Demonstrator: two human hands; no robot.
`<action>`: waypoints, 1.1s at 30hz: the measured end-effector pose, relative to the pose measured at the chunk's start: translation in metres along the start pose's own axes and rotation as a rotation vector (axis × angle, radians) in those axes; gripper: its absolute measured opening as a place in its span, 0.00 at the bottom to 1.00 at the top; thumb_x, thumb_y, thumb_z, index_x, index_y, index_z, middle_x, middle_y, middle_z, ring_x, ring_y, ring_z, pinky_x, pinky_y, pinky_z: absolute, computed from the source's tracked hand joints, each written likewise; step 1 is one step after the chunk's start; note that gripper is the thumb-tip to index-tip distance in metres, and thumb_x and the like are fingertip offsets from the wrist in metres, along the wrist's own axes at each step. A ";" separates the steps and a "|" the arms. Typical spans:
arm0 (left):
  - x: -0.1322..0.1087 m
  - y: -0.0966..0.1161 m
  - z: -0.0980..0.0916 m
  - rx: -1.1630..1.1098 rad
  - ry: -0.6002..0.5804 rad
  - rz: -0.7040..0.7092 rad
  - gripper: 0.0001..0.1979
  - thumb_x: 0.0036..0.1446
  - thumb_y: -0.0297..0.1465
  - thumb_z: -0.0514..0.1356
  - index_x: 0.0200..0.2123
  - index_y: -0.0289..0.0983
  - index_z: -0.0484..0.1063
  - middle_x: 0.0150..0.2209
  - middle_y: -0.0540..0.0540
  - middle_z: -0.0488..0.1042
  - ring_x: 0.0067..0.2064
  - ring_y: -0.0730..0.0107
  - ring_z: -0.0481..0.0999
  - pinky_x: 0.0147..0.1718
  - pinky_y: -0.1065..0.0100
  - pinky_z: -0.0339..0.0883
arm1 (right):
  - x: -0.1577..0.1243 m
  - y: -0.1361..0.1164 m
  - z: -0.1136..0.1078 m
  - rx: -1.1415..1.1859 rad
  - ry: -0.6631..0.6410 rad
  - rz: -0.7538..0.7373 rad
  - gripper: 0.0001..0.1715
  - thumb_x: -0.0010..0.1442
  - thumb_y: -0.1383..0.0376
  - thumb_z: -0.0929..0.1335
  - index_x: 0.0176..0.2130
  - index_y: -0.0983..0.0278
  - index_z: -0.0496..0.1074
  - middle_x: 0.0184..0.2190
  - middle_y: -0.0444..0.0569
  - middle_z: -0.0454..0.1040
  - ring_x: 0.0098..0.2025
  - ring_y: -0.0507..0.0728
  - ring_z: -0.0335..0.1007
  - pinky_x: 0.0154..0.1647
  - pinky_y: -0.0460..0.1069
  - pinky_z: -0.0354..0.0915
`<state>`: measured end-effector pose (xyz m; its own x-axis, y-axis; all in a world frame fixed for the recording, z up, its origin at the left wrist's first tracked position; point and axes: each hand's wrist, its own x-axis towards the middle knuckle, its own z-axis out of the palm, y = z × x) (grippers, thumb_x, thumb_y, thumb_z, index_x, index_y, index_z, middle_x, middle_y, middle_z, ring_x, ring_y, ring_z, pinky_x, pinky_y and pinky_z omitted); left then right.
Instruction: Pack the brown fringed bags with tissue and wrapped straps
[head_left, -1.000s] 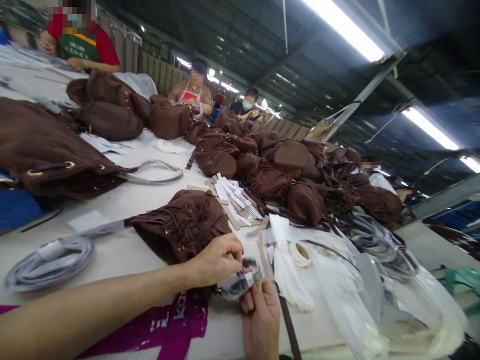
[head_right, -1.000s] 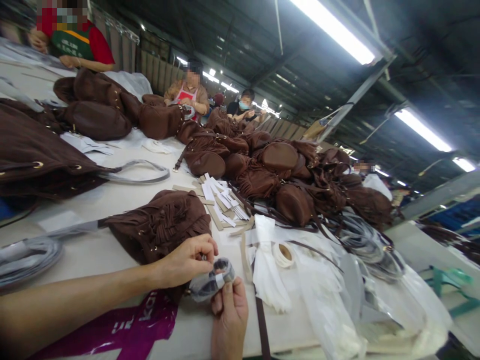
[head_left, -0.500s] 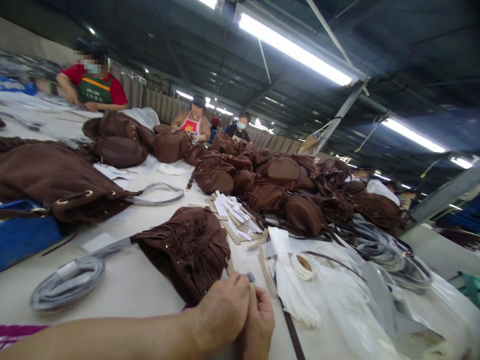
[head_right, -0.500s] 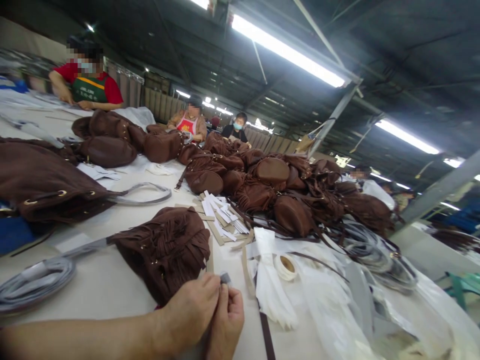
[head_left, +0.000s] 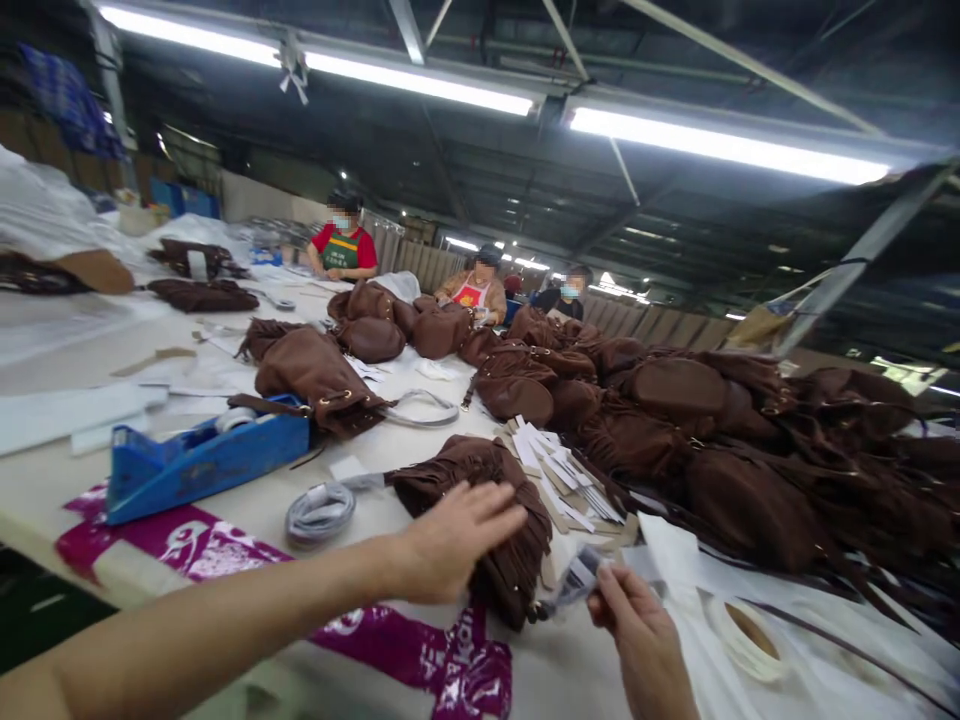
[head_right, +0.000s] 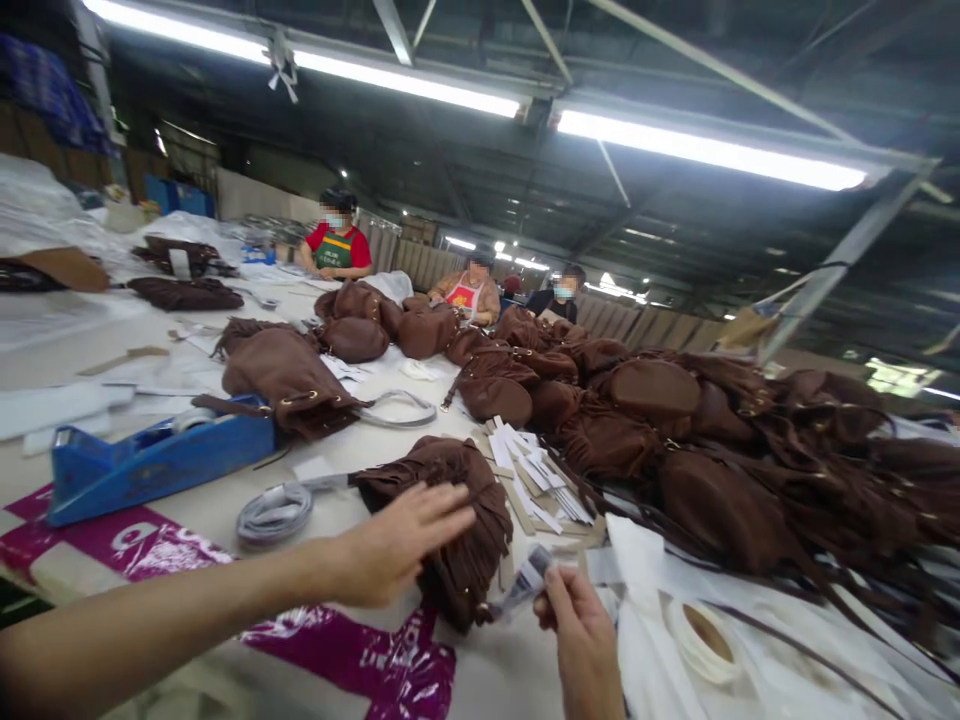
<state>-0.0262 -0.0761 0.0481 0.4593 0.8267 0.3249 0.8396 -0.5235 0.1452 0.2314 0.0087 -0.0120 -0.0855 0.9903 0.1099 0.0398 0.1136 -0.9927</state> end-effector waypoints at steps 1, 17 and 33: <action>-0.006 -0.016 -0.002 0.034 0.040 -0.150 0.48 0.46 0.22 0.59 0.67 0.36 0.39 0.68 0.33 0.41 0.68 0.49 0.42 0.62 0.47 0.43 | 0.003 -0.005 -0.001 -0.050 -0.065 -0.030 0.25 0.47 0.44 0.71 0.27 0.63 0.69 0.16 0.39 0.66 0.21 0.51 0.59 0.24 0.46 0.57; -0.010 -0.104 0.017 0.345 0.086 -0.627 0.21 0.57 0.17 0.49 0.53 0.30 0.67 0.47 0.33 0.72 0.48 0.53 0.71 0.42 0.57 0.67 | 0.122 -0.051 0.109 -0.553 -0.083 -0.549 0.07 0.50 0.67 0.64 0.28 0.62 0.71 0.28 0.54 0.72 0.35 0.62 0.67 0.40 0.55 0.60; 0.001 -0.089 0.041 -2.078 0.241 -0.952 0.22 0.57 0.46 0.53 0.29 0.31 0.71 0.30 0.41 0.75 0.32 0.65 0.77 0.34 0.66 0.70 | 0.071 -0.039 0.188 -0.396 -0.581 -0.660 0.08 0.52 0.68 0.66 0.31 0.62 0.77 0.31 0.47 0.75 0.34 0.56 0.70 0.37 0.49 0.66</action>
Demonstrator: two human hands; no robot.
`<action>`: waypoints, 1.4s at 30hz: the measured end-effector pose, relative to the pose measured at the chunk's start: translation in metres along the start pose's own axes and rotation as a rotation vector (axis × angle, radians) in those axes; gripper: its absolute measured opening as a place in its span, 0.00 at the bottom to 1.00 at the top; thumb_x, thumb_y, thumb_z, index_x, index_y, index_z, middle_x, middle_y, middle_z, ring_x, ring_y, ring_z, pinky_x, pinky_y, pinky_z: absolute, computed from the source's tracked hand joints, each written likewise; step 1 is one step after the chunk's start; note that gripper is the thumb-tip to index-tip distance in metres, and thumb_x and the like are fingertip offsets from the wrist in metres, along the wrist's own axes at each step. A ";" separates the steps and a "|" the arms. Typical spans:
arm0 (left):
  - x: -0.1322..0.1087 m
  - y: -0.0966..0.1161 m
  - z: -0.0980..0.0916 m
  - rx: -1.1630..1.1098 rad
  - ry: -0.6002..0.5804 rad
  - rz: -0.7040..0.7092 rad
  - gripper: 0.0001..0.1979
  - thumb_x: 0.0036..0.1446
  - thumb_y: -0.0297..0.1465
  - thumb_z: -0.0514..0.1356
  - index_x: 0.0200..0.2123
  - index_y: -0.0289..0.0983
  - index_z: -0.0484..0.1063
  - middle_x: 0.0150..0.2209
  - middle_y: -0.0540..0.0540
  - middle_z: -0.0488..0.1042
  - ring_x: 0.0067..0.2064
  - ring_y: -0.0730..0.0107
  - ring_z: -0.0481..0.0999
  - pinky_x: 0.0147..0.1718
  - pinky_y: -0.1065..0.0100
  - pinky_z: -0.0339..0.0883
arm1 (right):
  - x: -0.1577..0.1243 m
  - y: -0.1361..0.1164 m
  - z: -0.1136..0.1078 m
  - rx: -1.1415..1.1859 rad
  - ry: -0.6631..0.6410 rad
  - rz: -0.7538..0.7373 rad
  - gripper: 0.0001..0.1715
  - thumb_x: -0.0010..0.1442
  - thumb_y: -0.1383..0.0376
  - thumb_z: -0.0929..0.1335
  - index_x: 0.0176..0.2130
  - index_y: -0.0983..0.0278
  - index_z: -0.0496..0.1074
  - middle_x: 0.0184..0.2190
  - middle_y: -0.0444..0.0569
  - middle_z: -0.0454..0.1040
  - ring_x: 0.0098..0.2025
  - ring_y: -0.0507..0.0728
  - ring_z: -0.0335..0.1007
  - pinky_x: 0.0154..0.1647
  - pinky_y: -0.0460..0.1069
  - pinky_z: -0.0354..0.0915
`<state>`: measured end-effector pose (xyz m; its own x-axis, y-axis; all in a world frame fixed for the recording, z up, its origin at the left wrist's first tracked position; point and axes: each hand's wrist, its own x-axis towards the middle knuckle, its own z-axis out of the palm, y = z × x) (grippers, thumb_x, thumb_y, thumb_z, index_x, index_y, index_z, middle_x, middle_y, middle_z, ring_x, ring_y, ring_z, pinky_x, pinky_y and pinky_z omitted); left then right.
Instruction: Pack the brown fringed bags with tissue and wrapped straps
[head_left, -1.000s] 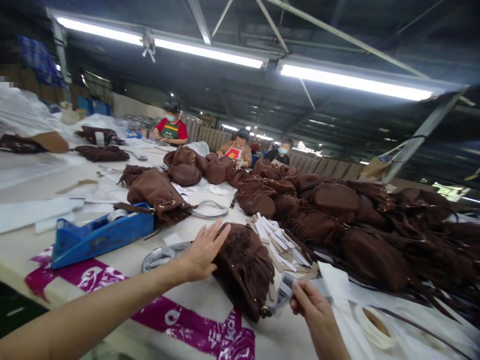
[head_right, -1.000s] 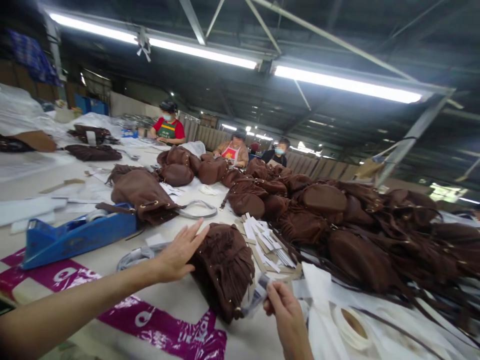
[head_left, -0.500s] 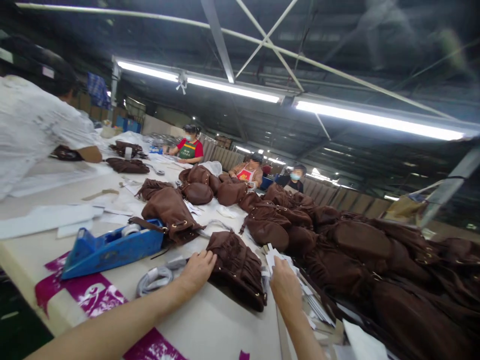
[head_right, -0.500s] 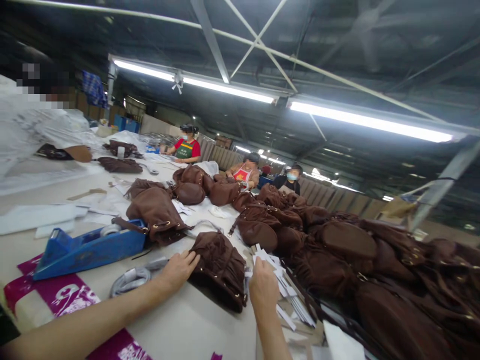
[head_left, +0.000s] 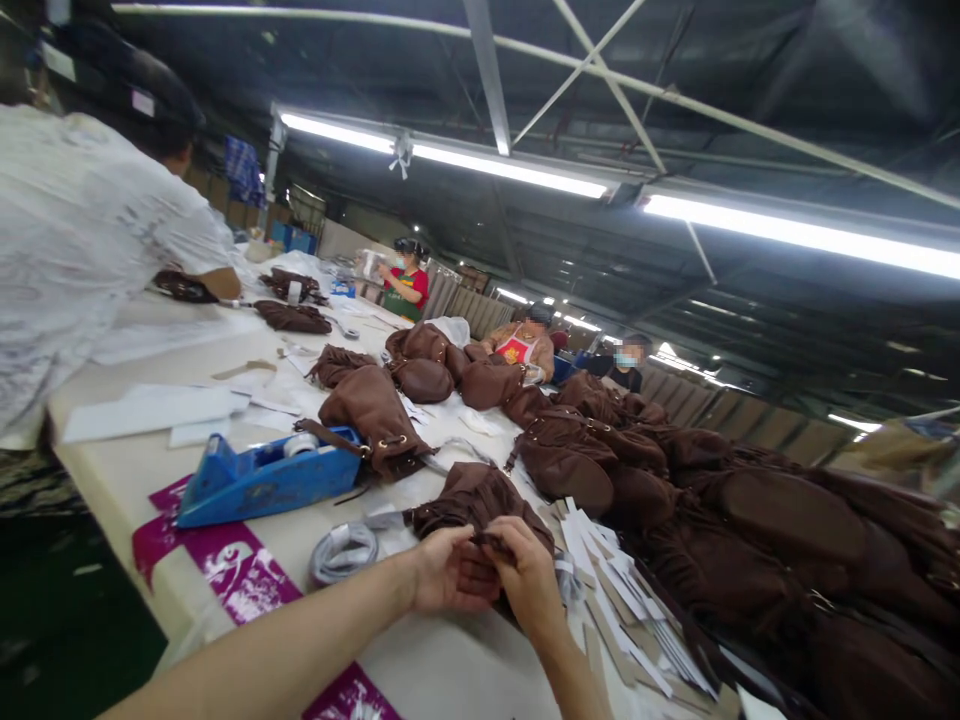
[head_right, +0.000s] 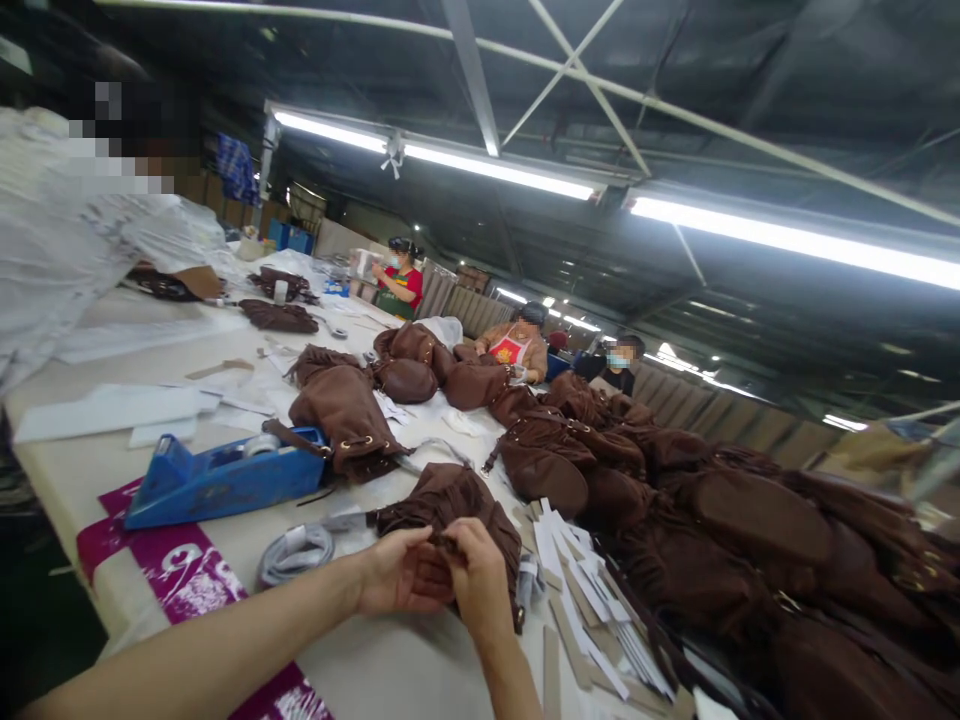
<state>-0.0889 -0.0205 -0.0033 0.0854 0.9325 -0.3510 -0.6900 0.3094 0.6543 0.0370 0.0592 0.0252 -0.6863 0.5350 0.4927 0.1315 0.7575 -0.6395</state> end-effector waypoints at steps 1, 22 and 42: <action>0.002 0.000 -0.002 -0.006 -0.021 -0.029 0.22 0.58 0.46 0.53 0.29 0.31 0.71 0.28 0.42 0.74 0.30 0.65 0.76 0.34 0.65 0.70 | -0.013 0.000 0.002 -0.024 -0.029 -0.031 0.10 0.51 0.70 0.66 0.31 0.60 0.77 0.33 0.48 0.75 0.36 0.57 0.70 0.39 0.49 0.66; 0.001 -0.007 0.000 0.288 0.106 -0.231 0.12 0.63 0.28 0.51 0.27 0.33 0.65 0.16 0.54 0.63 0.17 0.76 0.65 0.28 0.63 0.73 | -0.033 0.028 -0.004 -0.609 -0.274 -0.163 0.38 0.54 0.74 0.60 0.63 0.60 0.60 0.62 0.54 0.64 0.58 0.64 0.64 0.53 0.61 0.63; -0.023 -0.021 -0.003 0.433 0.206 -0.278 0.18 0.65 0.34 0.48 0.26 0.32 0.68 0.22 0.44 0.74 0.25 0.68 0.77 0.24 0.72 0.70 | -0.033 0.037 0.021 -0.847 -0.247 -0.221 0.34 0.60 0.72 0.62 0.61 0.45 0.61 0.66 0.53 0.54 0.43 0.63 0.67 0.39 0.54 0.65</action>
<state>-0.0784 -0.0486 -0.0109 0.0499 0.7628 -0.6447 -0.2993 0.6272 0.7190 0.0491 0.0620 -0.0276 -0.8792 0.3238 0.3494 0.3937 0.9069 0.1503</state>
